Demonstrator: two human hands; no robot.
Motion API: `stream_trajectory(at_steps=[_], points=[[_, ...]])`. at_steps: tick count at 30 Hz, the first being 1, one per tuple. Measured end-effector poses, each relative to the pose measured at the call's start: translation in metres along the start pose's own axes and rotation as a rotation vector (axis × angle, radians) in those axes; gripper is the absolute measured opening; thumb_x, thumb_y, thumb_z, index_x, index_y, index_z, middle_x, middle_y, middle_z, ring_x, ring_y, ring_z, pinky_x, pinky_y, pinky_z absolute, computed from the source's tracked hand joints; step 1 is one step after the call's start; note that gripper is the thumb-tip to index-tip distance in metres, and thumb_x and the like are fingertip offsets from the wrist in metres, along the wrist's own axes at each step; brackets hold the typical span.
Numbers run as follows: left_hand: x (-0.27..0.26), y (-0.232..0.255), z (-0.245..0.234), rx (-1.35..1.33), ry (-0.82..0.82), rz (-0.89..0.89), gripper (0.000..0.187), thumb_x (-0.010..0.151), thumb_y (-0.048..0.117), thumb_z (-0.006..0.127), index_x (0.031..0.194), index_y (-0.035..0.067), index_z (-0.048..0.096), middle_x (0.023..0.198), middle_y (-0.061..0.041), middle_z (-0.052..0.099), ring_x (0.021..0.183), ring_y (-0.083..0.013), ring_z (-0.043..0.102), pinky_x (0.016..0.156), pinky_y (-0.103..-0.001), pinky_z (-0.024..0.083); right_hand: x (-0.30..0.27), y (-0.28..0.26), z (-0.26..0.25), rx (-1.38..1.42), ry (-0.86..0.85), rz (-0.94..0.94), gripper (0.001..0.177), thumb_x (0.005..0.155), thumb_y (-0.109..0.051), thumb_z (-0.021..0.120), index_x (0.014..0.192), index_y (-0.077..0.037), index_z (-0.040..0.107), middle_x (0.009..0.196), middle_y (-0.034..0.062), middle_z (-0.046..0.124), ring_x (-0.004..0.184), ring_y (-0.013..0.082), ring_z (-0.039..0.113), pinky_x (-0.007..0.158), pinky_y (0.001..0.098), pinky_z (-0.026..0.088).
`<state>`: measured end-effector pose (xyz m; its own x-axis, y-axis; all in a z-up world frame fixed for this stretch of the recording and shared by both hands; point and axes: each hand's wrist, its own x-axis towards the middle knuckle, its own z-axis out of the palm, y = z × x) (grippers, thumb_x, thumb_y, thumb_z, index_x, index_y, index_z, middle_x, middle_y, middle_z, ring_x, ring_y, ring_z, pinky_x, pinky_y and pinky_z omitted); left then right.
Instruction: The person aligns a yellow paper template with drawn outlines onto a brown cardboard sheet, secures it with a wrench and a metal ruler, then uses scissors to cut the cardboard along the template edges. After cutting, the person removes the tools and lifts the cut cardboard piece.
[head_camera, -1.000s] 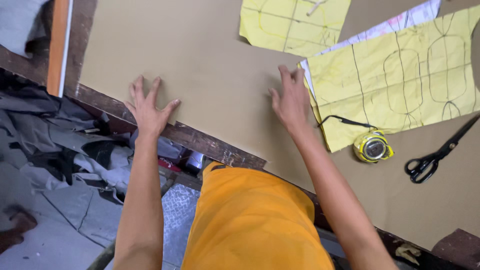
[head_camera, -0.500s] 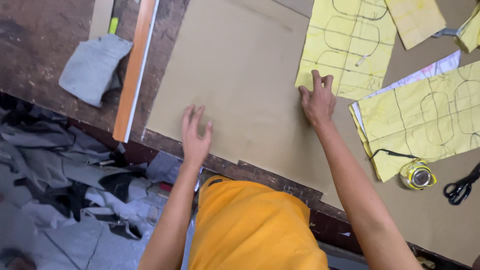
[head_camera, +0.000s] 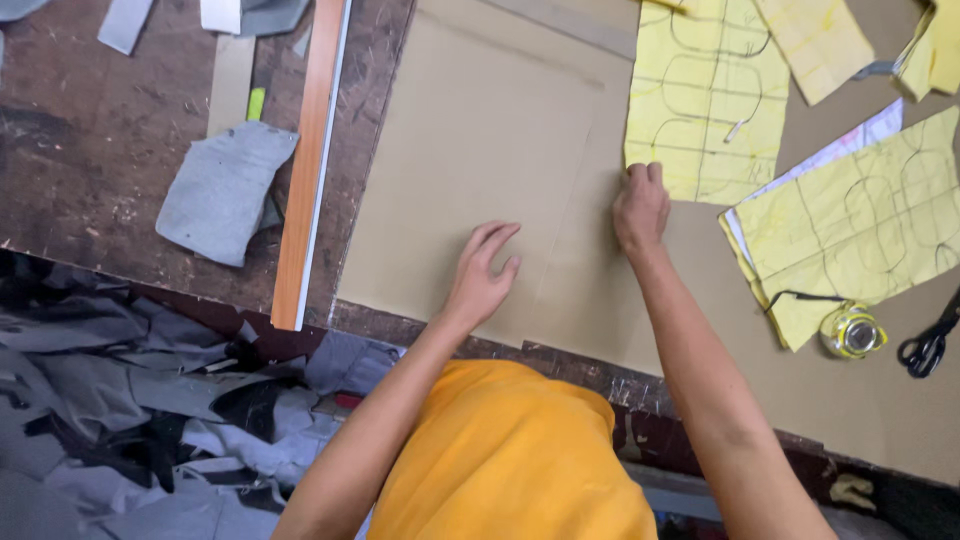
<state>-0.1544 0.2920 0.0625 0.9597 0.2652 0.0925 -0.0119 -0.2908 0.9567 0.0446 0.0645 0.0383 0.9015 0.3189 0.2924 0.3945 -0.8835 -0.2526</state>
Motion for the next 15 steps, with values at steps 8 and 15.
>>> stream_trajectory(at_steps=[8,15], points=[[0.034,-0.016,0.003,-0.651,0.069,-0.502,0.063,0.095,0.029,0.071,0.151,0.013,0.047,0.141,-0.015,0.059,0.126,-0.0225,0.059,0.105,-0.038,0.048,-0.036,-0.119,0.017,0.139,-0.21,-0.154,0.021,0.084,-0.004,0.066,0.103,-0.007,0.057,0.097,0.023,0.062,0.071,0.0437,0.062,0.063,0.0547,0.05],[-0.015,-0.063,-0.056,-0.648,0.4,-0.684,0.06,0.092,0.014,0.071,0.145,-0.001,0.048,0.132,-0.018,0.066,0.116,-0.0229,0.065,0.097,-0.034,0.053,-0.108,-0.244,0.014,0.581,-0.515,-0.287,0.031,0.079,-0.005,0.063,0.11,-0.002,0.066,0.109,0.0264,0.064,0.083,0.0456,0.066,0.074,0.052,0.056]])
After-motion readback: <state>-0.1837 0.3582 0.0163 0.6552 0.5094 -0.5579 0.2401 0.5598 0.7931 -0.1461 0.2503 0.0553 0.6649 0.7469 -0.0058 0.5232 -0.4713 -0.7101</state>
